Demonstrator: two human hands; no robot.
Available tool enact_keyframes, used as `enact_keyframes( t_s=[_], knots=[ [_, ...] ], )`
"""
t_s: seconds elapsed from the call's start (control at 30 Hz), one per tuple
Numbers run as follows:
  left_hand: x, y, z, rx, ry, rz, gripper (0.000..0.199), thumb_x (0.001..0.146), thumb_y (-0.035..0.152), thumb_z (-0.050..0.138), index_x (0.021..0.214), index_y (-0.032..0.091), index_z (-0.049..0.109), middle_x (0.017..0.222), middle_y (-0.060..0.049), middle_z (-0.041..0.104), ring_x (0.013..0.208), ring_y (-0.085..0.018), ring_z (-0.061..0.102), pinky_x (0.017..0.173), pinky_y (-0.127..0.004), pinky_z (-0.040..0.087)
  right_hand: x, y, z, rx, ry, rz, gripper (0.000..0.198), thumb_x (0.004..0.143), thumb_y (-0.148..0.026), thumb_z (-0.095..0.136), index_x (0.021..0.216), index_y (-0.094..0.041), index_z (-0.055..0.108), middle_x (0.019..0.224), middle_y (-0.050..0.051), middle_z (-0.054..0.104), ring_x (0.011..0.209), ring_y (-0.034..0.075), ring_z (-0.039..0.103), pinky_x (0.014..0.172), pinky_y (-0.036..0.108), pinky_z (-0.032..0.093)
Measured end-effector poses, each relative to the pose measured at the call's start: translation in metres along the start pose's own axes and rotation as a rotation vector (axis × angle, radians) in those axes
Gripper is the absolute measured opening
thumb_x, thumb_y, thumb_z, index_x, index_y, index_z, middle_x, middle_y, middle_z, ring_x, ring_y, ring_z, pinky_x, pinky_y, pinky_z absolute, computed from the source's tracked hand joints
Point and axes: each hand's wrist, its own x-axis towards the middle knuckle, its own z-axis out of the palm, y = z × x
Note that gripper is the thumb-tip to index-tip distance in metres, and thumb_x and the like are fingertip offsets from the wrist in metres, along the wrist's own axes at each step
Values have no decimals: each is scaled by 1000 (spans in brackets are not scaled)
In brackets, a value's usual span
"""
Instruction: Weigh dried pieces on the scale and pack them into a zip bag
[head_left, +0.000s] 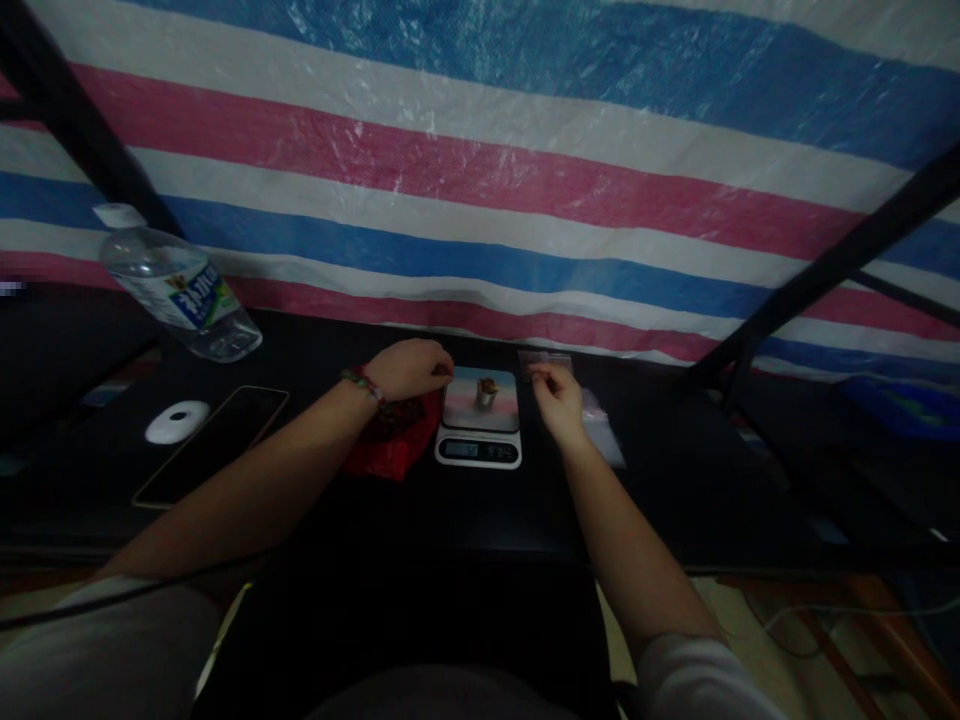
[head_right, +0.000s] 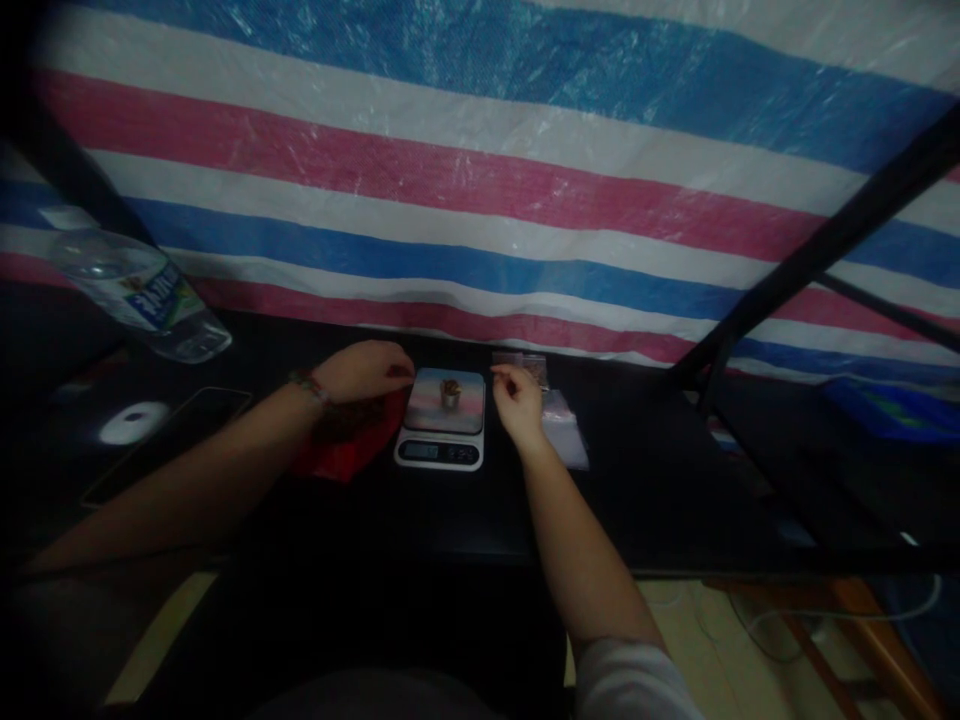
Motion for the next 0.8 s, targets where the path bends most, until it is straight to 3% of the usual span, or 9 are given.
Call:
enact_keyframes(
  t_s=[0.07,0.13,0.23,0.53,0.67,0.8],
  knots=[
    [-18,-9,-10,-32,-1,-10,21,78,33,55,83,22,72,86,-4,69,78,-20,61,72,-29,45,-2,-5,3,-18,-114,-54,25,81,-30,57,102,-22,68,95,6,66,89,21,60,84,37,47],
    [-35,-18,-15,-62,-79,-20,16,75,29,57,79,22,71,82,-3,69,71,-19,60,68,-29,46,-5,-10,7,-42,-209,-106,35,78,-34,65,111,-24,64,106,7,64,102,23,57,93,41,43],
    [-49,-22,-13,-79,-108,-53,20,72,21,54,82,23,71,85,-3,69,73,-19,62,69,-30,48,-8,-15,17,-86,-277,-155,45,72,-37,72,114,-22,63,116,10,61,112,26,53,100,44,39],
    [-60,-21,8,-262,248,-82,28,84,34,48,98,21,68,95,-4,69,87,-19,62,81,-29,48,-10,-19,34,-78,-249,-79,28,69,-30,73,95,-22,68,104,7,67,117,28,53,101,47,39],
    [-71,-19,11,-289,275,-19,32,89,40,46,102,20,66,97,-6,68,90,-18,62,82,-29,48,-10,-48,38,-17,-228,-112,26,71,-25,69,96,-23,66,105,6,68,111,25,58,99,44,43],
    [-76,-15,10,-301,345,50,34,88,43,51,110,20,63,102,-7,67,93,-19,62,83,-30,48,-6,-81,58,46,-327,-196,30,71,-22,66,101,-24,64,103,5,67,100,23,62,92,40,48]
  ],
)
